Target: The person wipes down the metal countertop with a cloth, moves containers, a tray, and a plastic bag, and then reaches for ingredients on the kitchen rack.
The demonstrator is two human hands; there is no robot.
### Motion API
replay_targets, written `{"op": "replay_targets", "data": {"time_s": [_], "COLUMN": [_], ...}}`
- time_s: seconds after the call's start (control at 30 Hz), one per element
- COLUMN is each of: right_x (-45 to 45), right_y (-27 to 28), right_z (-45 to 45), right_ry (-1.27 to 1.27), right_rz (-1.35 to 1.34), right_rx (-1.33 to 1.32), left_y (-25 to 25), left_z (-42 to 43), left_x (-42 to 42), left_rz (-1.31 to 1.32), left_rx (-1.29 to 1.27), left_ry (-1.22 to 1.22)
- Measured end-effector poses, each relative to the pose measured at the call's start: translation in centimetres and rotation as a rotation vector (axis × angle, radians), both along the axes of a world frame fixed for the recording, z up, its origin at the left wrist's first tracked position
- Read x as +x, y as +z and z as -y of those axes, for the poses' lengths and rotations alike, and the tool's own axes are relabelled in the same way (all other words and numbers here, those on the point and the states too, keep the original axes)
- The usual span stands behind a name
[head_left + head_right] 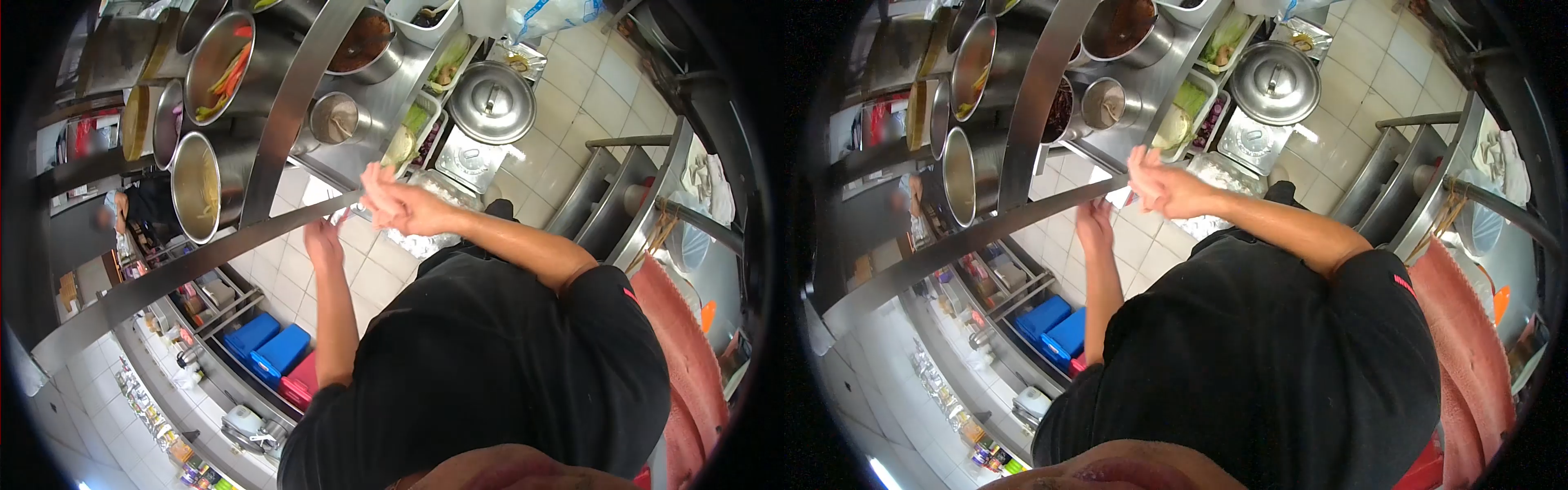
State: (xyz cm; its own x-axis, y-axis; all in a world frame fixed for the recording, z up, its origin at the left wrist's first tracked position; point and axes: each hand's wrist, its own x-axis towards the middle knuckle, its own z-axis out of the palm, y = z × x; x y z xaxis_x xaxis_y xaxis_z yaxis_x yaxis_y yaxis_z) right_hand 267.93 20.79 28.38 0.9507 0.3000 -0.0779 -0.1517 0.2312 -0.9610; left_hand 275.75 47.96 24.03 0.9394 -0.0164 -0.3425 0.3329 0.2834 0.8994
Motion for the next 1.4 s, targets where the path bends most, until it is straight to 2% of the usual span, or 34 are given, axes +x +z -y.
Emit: {"op": "replay_targets", "data": {"time_s": [0.03,0.07,0.13,0.2,0.27,0.3,0.33,0.37,0.43,0.47,0.5,0.6,0.63,0.73,0.83,0.93,0.97,1.17,1.23,1.3,1.33,1.4], "right_x": [0.4,0.5,0.7,1.6,3.6,3.4,5.7,6.9,11.0,12.6,13.7,15.6,15.9,16.3,17.9,18.5,18.4,14.7,13.6,12.2,12.0,12.3], "right_y": [-0.4,0.4,2.0,1.0,3.1,2.7,1.3,3.3,1.3,0.9,0.8,0.4,-0.6,-1.2,-3.7,-3.4,-3.6,-3.6,-3.6,-2.5,-1.8,-0.1], "right_z": [-1.0,-1.4,-2.2,-3.9,-1.3,-0.2,2.0,5.3,10.8,13.7,15.6,16.2,15.3,12.9,12.0,11.9,11.7,10.2,10.2,11.0,11.9,14.3], "right_ry": [0.044,0.131,0.302,0.447,0.513,0.11,-0.037,-0.262,-0.832,-0.903,-0.912,-0.703,-0.653,-0.478,-0.566,-0.561,-0.641,-0.526,-0.478,-0.448,-0.43,-0.546], "right_rz": [0.173,0.213,0.296,0.432,0.312,0.231,0.332,0.263,0.478,0.492,0.372,0.351,0.428,0.381,0.443,0.454,0.536,0.435,0.425,0.455,0.472,0.545], "right_rx": [-0.174,-0.185,-0.199,-0.462,-0.64,-0.59,-0.513,-0.543,-0.815,-0.941,-1.002,-1.098,-1.119,-1.095,-1.034,-1.046,-1.008,-0.921,-0.88,-0.816,-0.79,-0.822], "left_y": [-0.7,-1.4,0.1,1.3,1.0,0.3,-0.4,-1.1,0.1,0.0,-0.3,-2.6,-3.8,-5.9,-6.1,-6.4,-6.1,-3.1,-2.6,-3.6,-6.0,-7.1], "left_z": [-0.9,-1.4,1.3,4.1,5.1,5.0,4.5,4.2,5.3,5.6,5.8,5.5,5.2,4.3,4.1,4.0,4.0,6.2,6.0,4.5,2.7,1.4], "left_x": [-2.5,-4.7,-7.8,-9.1,-9.9,-10.1,-10.4,-10.6,-10.7,-11.0,-11.4,-12.3,-12.5,-13.7,-15.6,-17.7,-18.4,-20.6,-20.5,-20.6,-20.7,-20.8], "left_rz": [-0.083,-0.169,-0.21,-0.252,-0.265,-0.314,-0.334,-0.35,-0.338,-0.346,-0.355,-0.398,-0.417,-0.418,-0.479,-0.536,-0.551,-0.636,-0.657,-0.638,-0.606,-0.557], "left_rx": [-0.035,-0.072,-0.312,-0.472,-0.538,-0.507,-0.542,-0.579,-0.682,-0.633,-0.584,-0.42,-0.363,-0.307,-0.372,-0.397,-0.39,-0.284,-0.309,-0.303,-0.287,-0.326], "left_ry": [-0.028,-0.055,-0.048,-0.07,-0.08,-0.139,-0.176,-0.217,-0.391,-0.357,-0.322,-0.206,-0.167,-0.162,-0.132,-0.041,-0.015,0.053,-0.019,-0.021,0.012,0.059]}}
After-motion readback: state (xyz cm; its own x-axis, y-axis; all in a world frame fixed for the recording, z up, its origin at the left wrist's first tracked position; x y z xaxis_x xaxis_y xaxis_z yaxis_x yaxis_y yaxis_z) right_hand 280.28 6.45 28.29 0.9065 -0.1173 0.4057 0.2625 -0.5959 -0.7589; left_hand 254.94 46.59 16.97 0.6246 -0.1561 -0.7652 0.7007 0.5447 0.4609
